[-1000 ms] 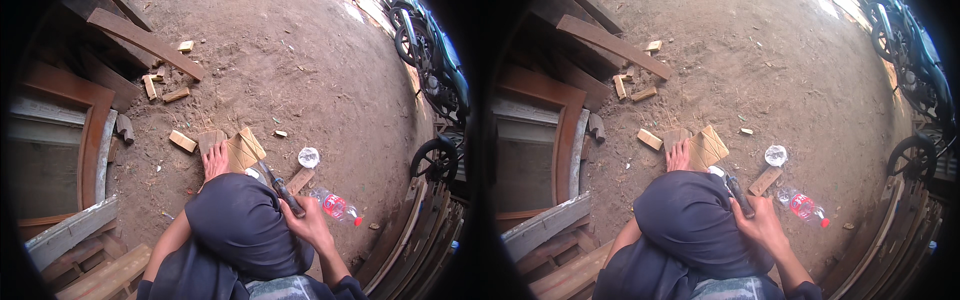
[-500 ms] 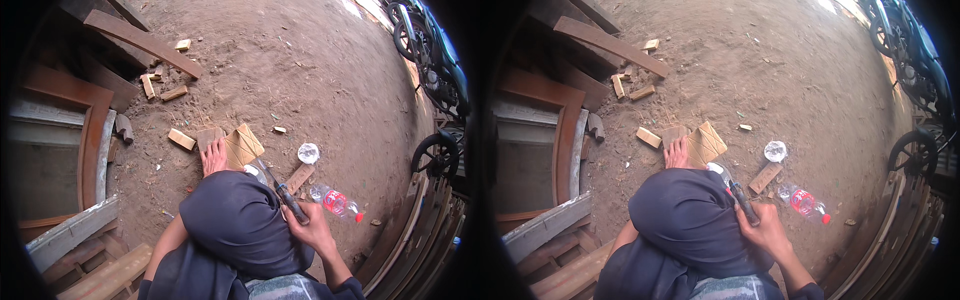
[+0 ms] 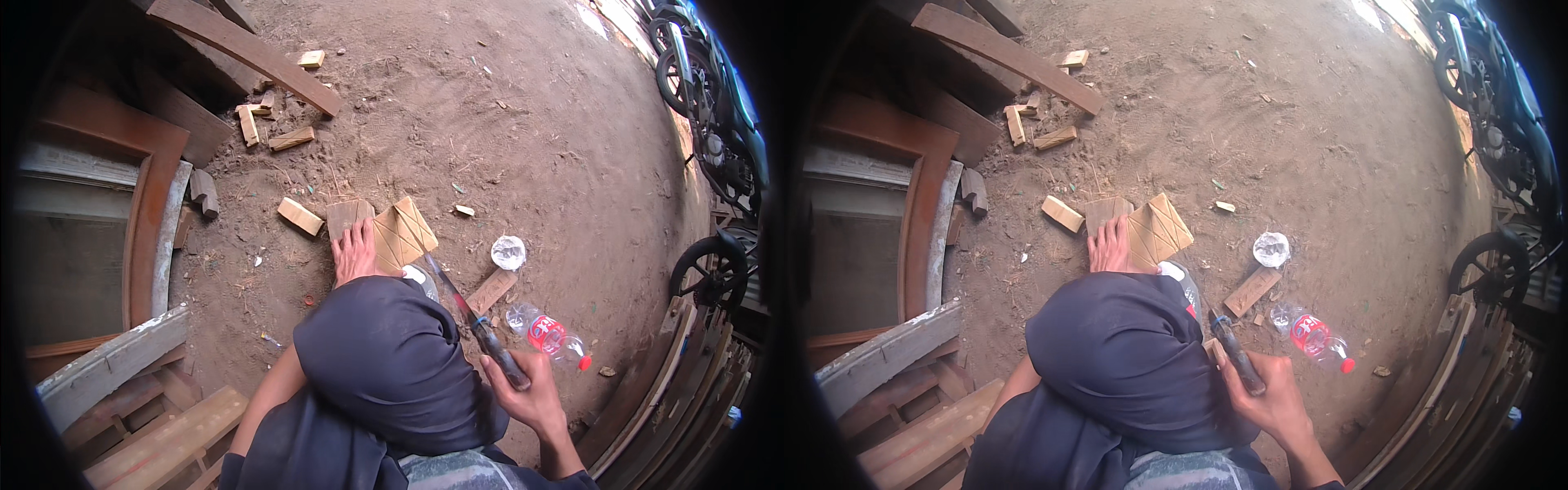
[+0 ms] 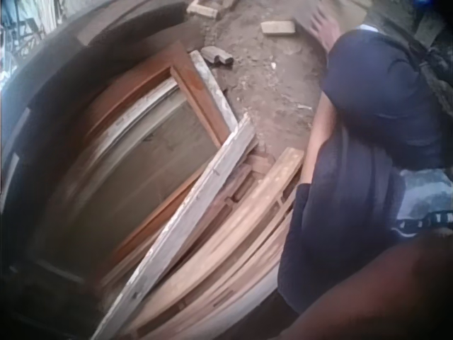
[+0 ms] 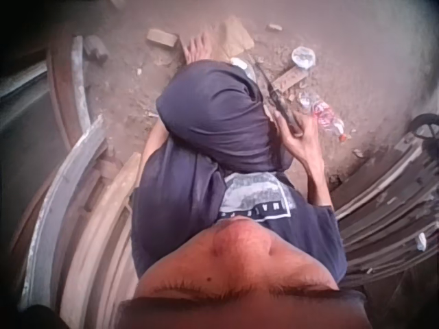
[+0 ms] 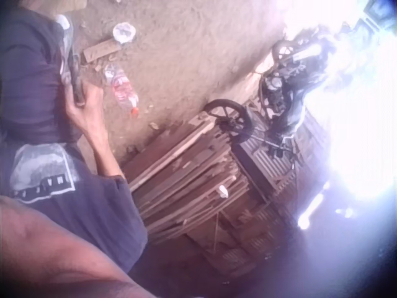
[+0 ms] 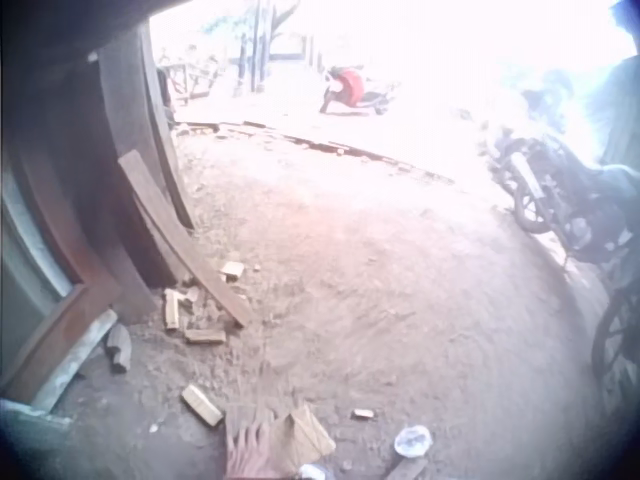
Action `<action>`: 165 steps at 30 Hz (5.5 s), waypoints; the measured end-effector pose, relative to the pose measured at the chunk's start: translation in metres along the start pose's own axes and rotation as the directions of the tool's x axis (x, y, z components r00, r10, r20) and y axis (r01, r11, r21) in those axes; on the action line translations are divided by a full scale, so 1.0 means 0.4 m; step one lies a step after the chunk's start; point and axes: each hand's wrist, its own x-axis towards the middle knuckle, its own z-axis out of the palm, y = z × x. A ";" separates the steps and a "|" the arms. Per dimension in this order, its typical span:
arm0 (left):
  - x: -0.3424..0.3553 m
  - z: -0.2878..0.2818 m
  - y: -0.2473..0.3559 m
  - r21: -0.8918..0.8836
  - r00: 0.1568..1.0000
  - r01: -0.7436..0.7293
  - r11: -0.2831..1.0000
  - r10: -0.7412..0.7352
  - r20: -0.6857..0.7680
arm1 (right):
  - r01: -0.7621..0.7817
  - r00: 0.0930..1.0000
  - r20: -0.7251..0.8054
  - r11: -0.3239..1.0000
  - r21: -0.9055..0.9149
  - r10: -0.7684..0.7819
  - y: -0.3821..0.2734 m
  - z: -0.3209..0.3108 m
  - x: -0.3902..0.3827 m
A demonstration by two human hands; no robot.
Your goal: The person sits on the ground and uses a hand saw to cut a small piece of wood placed on a larger wooden block. The person holds the wood steady with one hand and saws with the other, creating sawdust and small cut pieces.
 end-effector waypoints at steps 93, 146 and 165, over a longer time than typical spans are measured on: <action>0.013 0.010 -0.031 0.131 0.999 -0.053 0.990 0.053 0.001 | 0.158 0.987 -0.009 0.981 0.117 -0.158 0.243 0.044 0.080; 0.037 0.101 -0.028 0.166 0.922 -0.197 0.966 0.240 -0.303 | -0.048 0.994 0.096 0.998 0.039 0.044 -0.124 0.004 0.149; 0.025 0.101 -0.033 0.096 0.937 -0.208 0.973 0.226 -0.266 | -0.033 0.985 0.172 0.997 0.064 0.022 -0.042 -0.039 0.109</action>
